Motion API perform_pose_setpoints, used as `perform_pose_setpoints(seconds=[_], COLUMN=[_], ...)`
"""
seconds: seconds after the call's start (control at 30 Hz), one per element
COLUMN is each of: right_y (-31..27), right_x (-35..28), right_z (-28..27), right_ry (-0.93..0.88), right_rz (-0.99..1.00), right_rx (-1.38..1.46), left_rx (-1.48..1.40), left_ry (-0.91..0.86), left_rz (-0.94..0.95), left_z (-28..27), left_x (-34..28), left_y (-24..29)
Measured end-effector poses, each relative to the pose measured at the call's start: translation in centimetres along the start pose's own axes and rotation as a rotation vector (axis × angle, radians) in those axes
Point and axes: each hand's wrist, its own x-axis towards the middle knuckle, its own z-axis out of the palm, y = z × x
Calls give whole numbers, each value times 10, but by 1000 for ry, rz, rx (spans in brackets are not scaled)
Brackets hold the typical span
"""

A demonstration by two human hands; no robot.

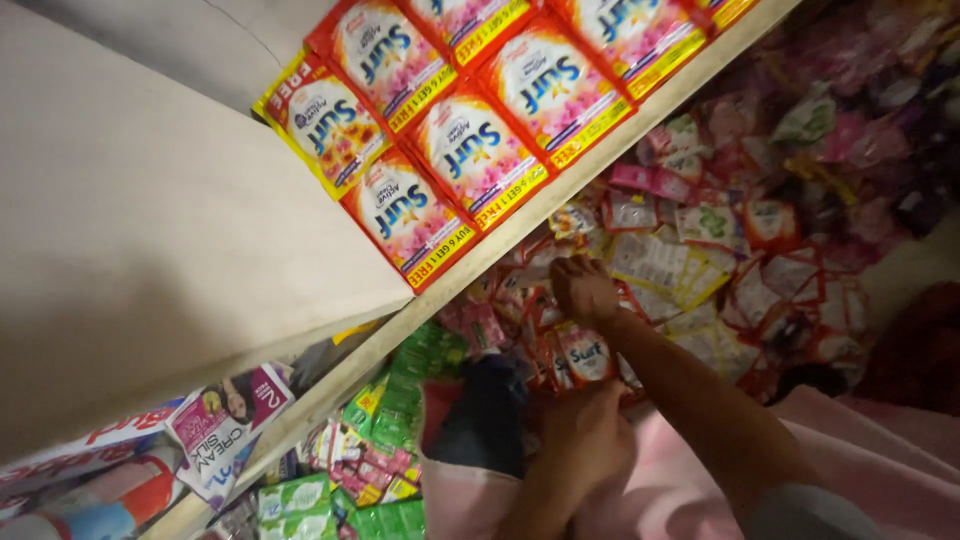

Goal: Arranging and placing small detergent and soap packets onto retail shelves.

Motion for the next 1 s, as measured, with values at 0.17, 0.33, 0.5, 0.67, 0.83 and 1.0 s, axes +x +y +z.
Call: perform_pose_setpoints(seconds=[0.17,0.33,0.5,0.67,0.83,1.0], right_y=[16,35,-20,-22,-62,-88], right_x=[-1,-51,-96,-187,-246,-267], right_z=[-81,-180,-297,-224,-251,-309], right_ry=[-23,64,222,306,324,91], right_rz=[232,287,682,485,500,554], right_rx=[721,685,1931,2058,2050,1275], left_rx=[44,123,-1066,-1301,-1171,-261], left_ry=[-44,144,24,-82,-27,137], left_rz=[-25,143,-31,-64,-13,116], left_z=[-3,26,2,22,50,36], left_x=[6,19,7,-24,-50,-112], left_y=[-9,-52,-12,0,-14,31])
